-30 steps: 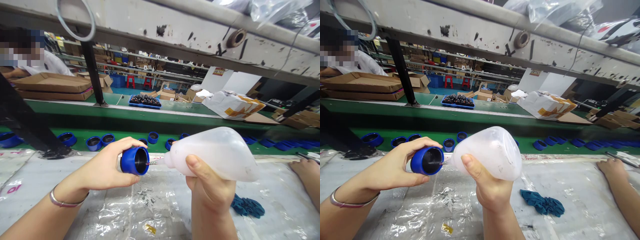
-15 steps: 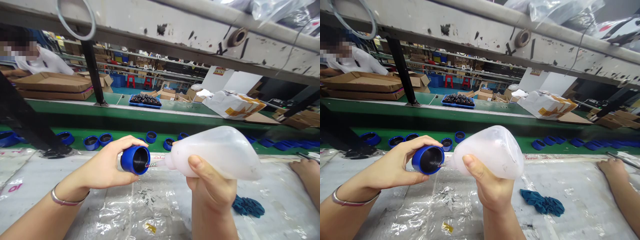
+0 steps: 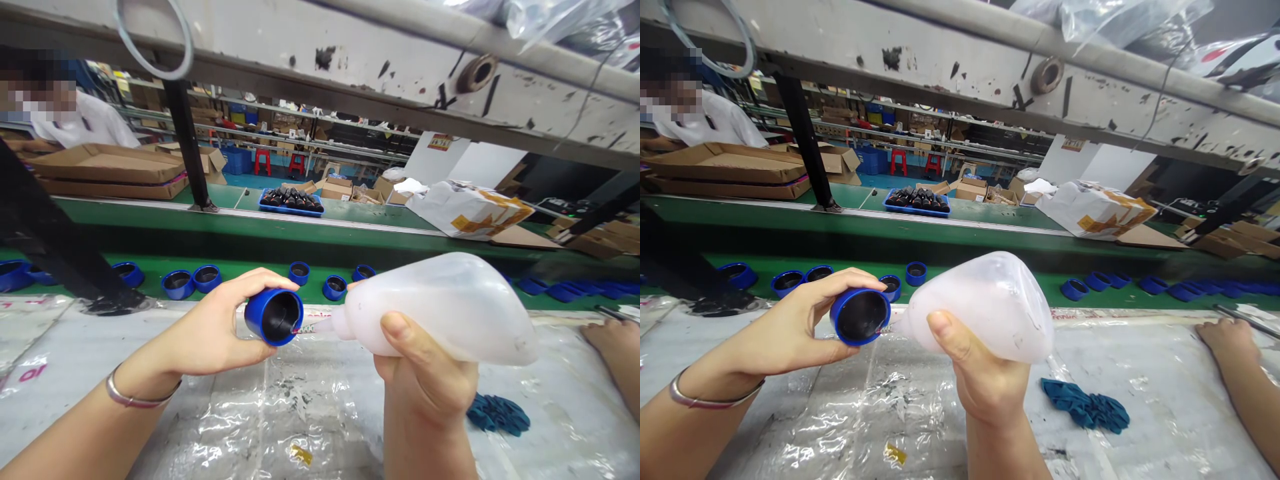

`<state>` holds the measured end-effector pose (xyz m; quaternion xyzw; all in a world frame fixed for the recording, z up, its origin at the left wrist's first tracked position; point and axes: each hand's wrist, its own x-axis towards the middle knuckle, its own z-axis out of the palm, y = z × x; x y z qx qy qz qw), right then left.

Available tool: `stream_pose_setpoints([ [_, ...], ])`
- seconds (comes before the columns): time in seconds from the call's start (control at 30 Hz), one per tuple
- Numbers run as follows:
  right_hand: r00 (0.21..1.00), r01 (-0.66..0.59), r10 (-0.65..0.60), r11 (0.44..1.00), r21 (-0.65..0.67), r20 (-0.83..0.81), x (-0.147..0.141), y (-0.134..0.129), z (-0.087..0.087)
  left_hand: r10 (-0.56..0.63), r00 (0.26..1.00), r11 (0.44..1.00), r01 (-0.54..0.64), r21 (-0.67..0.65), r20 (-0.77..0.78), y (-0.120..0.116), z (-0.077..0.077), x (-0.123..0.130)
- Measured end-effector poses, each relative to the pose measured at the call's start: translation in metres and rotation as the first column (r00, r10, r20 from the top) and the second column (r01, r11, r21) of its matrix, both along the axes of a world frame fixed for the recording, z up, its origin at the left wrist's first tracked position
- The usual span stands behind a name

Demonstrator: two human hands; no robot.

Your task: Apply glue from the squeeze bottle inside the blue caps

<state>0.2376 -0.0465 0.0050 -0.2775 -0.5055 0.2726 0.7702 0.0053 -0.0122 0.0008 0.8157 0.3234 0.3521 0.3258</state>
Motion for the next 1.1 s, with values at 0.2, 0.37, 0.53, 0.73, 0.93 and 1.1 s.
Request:
stream_pose_setpoints([
  [0.2, 1.000, -0.016, 0.016, 1.000, -0.019, 0.015, -0.002, -0.001, -0.002, 0.000, 1.000, 1.000, -0.001, 0.013, 0.016, 0.002, -0.004, 0.002],
  [0.37, 0.997, -0.070, 0.069, 0.997, -0.028, -0.021, -0.004, -0.001, -0.002, -0.015, 1.000, 0.999, 0.016, -0.039, 0.027, 0.003, -0.007, 0.004],
  [0.53, 0.993, -0.110, 0.108, 0.993, -0.051, -0.040, -0.006, -0.001, -0.002, -0.076, 0.996, 0.990, 0.081, -0.118, 0.049, 0.005, -0.012, 0.006],
  [0.73, 0.990, -0.138, 0.136, 0.988, -0.072, -0.021, -0.008, 0.000, -0.005, -0.159, 0.982, 0.969, 0.175, -0.176, 0.101, 0.005, -0.015, 0.013],
  [0.93, 0.990, -0.138, 0.139, 0.988, -0.076, 0.017, -0.006, 0.004, -0.012, -0.195, 0.973, 0.940, 0.221, -0.260, 0.123, 0.001, -0.018, 0.017],
  [1.1, 0.994, -0.102, 0.103, 0.994, -0.048, 0.025, -0.008, 0.005, -0.011, -0.219, 0.965, 0.918, 0.254, -0.305, 0.144, 0.000, -0.018, 0.022],
])
